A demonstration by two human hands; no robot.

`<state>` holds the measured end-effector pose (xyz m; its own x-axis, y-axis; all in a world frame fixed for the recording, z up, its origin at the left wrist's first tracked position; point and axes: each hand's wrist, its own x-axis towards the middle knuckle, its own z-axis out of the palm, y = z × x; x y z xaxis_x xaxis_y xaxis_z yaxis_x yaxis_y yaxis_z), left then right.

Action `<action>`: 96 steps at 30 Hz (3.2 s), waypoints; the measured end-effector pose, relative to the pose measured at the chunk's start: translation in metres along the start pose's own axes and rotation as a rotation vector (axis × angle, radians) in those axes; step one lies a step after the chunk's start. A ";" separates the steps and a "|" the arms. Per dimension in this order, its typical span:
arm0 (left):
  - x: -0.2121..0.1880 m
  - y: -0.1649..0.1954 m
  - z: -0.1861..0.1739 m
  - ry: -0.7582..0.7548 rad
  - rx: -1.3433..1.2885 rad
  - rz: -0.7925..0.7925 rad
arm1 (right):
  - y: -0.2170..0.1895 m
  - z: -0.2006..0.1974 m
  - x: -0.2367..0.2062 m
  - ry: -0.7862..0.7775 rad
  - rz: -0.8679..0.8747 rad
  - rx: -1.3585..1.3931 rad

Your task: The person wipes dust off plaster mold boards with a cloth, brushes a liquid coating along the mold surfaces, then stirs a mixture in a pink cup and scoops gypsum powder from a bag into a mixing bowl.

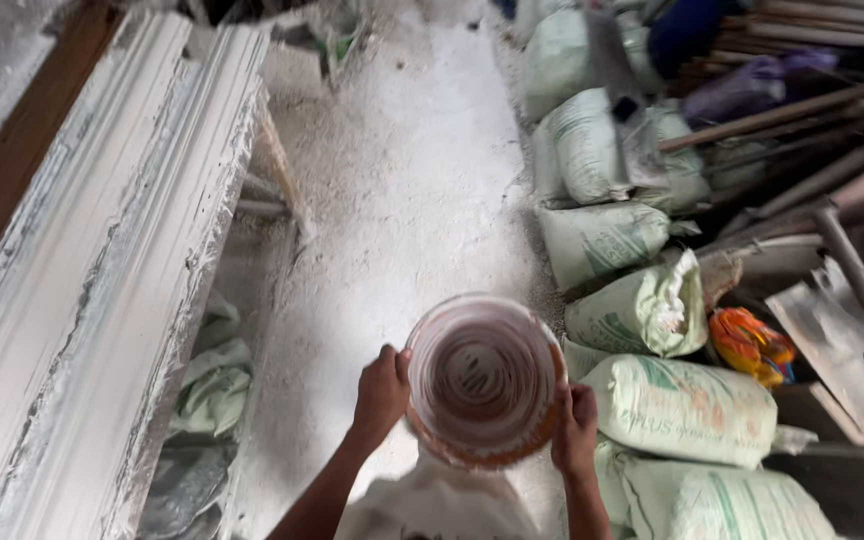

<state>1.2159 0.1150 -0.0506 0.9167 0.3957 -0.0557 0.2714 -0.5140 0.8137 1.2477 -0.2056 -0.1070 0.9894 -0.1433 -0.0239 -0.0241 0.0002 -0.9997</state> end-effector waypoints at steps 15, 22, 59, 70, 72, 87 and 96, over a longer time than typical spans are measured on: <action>0.465 0.071 0.017 0.119 -0.286 -0.112 | -0.070 0.233 0.524 -0.245 0.016 -0.111; 0.730 0.119 0.000 -0.005 -0.281 -0.053 | -0.090 0.319 0.732 -0.164 0.128 -0.074; 1.972 0.375 0.231 -0.136 -0.427 -0.219 | -0.097 0.657 1.948 -0.144 0.160 0.105; 2.322 0.368 0.278 0.040 -0.471 -0.322 | -0.060 0.870 2.325 -0.298 0.140 0.083; 2.370 0.366 0.280 0.110 -0.460 -0.359 | -0.071 0.913 2.394 -0.383 0.124 -0.006; 2.696 0.333 0.232 0.539 -0.596 -0.537 | -0.147 1.276 2.734 -0.917 -0.021 -0.154; 2.854 0.379 0.127 0.690 -0.480 -0.478 | -0.202 1.448 2.865 -1.001 -0.011 -0.110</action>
<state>3.9720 0.9529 0.0249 0.3248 0.9211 -0.2148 0.2817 0.1226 0.9516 4.2951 0.8168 0.0216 0.6538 0.7545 -0.0573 0.0223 -0.0948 -0.9952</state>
